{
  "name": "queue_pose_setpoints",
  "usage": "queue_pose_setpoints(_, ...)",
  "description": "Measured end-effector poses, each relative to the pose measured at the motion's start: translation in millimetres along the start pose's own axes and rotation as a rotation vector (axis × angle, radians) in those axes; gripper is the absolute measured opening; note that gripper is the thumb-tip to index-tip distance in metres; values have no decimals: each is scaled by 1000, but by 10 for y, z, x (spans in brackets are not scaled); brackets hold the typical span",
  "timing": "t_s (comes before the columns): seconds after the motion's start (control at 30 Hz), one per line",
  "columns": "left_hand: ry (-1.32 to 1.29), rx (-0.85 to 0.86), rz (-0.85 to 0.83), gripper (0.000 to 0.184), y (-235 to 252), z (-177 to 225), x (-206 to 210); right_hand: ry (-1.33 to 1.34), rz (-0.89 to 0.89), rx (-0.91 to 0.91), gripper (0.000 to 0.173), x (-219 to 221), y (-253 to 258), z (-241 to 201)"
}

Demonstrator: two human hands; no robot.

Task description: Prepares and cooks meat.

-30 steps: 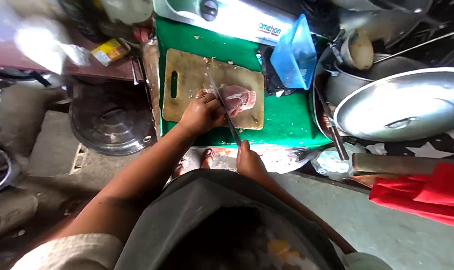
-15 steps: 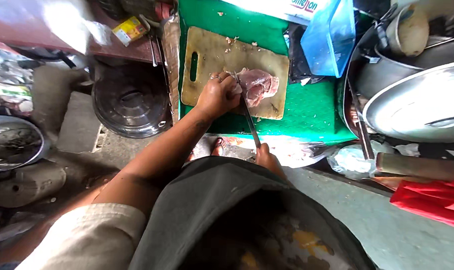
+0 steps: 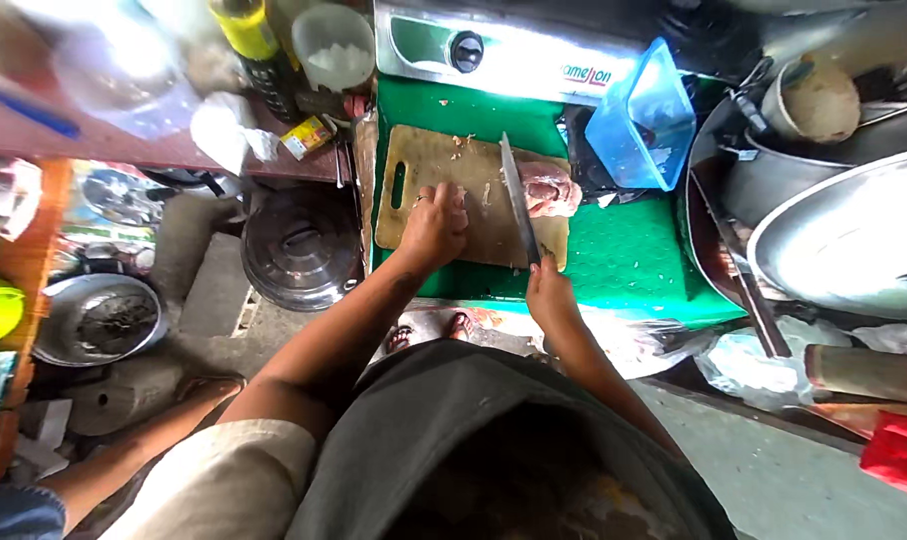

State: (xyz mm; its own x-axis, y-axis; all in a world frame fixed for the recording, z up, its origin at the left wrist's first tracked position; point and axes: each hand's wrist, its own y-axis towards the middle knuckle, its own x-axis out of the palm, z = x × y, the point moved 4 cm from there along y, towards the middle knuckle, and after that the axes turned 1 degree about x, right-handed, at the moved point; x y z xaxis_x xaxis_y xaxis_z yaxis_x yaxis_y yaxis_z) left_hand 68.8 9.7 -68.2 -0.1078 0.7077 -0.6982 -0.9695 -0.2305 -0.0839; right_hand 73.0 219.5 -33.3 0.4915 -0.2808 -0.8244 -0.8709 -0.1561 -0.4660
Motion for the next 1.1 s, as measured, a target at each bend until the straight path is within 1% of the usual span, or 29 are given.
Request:
queue_pose_setpoints(0.07,-294,-92,13,61,36,-9,-97,38,20,27,37,-92,98,101)
queue_pose_setpoints(0.13,-700,-213,-43,50,84,87,-169,61,6,27,39,-160,134,158)
queue_pose_setpoints(0.2,-1028,-260,-176,38,132,248,-164,67,-18,23,40,-195,97,157)
queue_pose_setpoints(0.23,-1124,-249,-264,36,147,341,-150,76,-22,23,41,-197,81,163)
queue_pose_setpoints(0.27,-1155,-236,-351,37,162,419,-120,87,-27,25,41,-193,75,176)
queue_pose_setpoints(0.3,-1120,-249,-419,37,158,484,-95,97,-33,29,40,-186,74,193)
queue_pose_setpoints(0.33,-1022,-282,-443,36,144,519,-67,100,-36,36,39,-171,84,222)
queue_pose_setpoints(0.37,-875,-307,-441,36,133,501,-35,96,-34,44,37,-147,105,263)
queue_pose_setpoints(0.4,-684,-295,-434,36,119,456,-19,100,-38,49,36,-140,102,287)
queue_pose_setpoints(0.47,-358,-206,-374,32,87,375,-14,118,-46,46,36,-167,29,296)
queue_pose_setpoints(0.5,-226,-166,-341,33,63,385,-50,126,-37,39,34,-176,-30,299)
queue_pose_setpoints(0.57,14,-78,-270,43,3,437,-96,141,37,-36,31,-128,-154,367)
queue_pose_setpoints(0.6,99,6,-224,49,-14,457,-93,153,75,-86,30,-96,-218,382)
queue_pose_setpoints(0.63,127,123,-166,52,-24,477,-77,172,85,-122,28,-73,-283,365)
queue_pose_setpoints(0.67,112,259,-114,49,-25,480,-39,197,65,-140,29,-56,-340,327)
queue_pose_setpoints(0.7,85,377,-106,43,-16,465,20,224,15,-135,30,-39,-387,282)
queue_pose_setpoints(0.77,54,502,-163,31,0,426,124,255,-49,-124,31,38,-428,229)
queue_pose_setpoints(0.8,46,524,-191,26,16,391,155,255,-53,-124,31,75,-439,209)
queue_pose_setpoints(0.87,15,541,-200,22,46,318,170,244,-38,-138,29,120,-472,165)
queue_pose_setpoints(0.93,-15,546,-209,22,12,285,158,237,-56,-131,27,138,-512,141)
queue_pose_setpoints(1.0,-31,563,-214,25,-40,259,163,217,-26,-147,27,188,-522,154)
queue_pose_setpoints(1.1,-82,639,-138,24,-109,229,174,204,-27,-138,27,214,-532,136)
